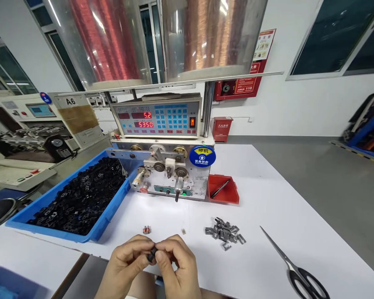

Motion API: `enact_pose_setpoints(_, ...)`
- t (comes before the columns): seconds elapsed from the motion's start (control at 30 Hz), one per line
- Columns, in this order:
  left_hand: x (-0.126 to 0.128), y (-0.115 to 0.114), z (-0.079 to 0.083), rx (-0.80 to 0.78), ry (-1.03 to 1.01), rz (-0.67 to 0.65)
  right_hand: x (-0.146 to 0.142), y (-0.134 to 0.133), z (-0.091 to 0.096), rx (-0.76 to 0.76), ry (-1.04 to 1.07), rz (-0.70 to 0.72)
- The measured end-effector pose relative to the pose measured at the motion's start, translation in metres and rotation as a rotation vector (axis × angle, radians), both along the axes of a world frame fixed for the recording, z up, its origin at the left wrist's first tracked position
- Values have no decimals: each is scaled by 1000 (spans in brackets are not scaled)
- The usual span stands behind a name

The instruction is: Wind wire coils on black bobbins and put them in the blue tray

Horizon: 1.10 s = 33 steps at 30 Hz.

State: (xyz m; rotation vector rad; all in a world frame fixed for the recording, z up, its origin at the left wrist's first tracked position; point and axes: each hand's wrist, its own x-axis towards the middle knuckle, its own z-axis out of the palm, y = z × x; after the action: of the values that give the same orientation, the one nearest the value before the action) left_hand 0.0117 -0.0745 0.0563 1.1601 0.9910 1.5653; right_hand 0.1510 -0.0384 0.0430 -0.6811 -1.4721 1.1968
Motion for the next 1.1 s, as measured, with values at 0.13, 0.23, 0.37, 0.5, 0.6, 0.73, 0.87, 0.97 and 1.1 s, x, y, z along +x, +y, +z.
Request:
enact_pose_setpoints(0.13, -2, 4, -10, 53, 61, 9, 3, 7, -6, 14, -87, 16)
enact_pose_setpoints(0.23, -6, 14, -20, -21, 79, -25, 5, 22, -18, -1, -129, -31)
enact_pose_setpoints(0.37, -3, 43, -21, -71, 99, 55, 6, 66, -32, -4, -107, -294)
enact_pose_setpoints(0.5, 8, 76, -6, -2, 157, 109, 7, 112, -21, 173, -104, -392)
enact_pose_setpoints(0.6, 14, 89, 7, 75, 245, 129, 9, 126, 1, 331, -216, -266)
enact_pose_setpoints(0.73, 20, 87, 20, 151, 428, 202, 12, 128, 31, 406, -429, -135)
enact_pose_setpoints(0.87, 27, 84, 23, 198, 547, 305, 14, 126, 46, 453, -571, -92)
enact_pose_setpoints(0.97, 30, 93, 19, 142, 468, 310, 19, 121, 35, 457, -530, -192)
enact_pose_setpoints(1.1, 28, 112, 13, -122, 10, 189, 25, 97, -16, 379, -628, -462)
